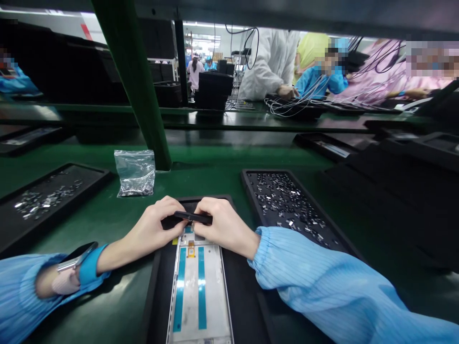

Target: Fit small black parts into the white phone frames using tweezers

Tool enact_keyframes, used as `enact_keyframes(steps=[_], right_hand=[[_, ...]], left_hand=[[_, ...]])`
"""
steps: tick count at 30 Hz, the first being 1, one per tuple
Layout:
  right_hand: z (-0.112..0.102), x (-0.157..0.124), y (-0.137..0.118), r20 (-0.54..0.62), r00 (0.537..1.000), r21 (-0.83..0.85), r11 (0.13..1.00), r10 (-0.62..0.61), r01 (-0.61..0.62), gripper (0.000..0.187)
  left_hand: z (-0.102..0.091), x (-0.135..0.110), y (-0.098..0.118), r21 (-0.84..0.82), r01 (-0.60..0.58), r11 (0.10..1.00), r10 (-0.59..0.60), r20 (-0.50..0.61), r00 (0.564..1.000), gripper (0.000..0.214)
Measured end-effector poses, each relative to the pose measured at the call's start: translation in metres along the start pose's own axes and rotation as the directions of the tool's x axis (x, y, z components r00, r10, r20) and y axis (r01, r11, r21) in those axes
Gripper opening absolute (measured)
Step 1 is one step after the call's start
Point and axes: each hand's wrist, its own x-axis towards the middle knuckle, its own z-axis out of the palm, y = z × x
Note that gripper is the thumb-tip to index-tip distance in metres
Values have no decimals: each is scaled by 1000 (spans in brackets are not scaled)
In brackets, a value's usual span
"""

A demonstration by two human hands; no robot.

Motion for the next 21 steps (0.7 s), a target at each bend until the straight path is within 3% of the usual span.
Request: enact_keyframes(steps=[14,21], right_hand=[[6,-3,4,15,997,-69,995,-69,70,17],[4,-4,1,84,992,-136,986,-90,101,16]], left_hand=[[0,-2,-3,-24,-18,1000,19,34,999,18],[-1,-2,-2,-46,-15,999,17,53,998,22]])
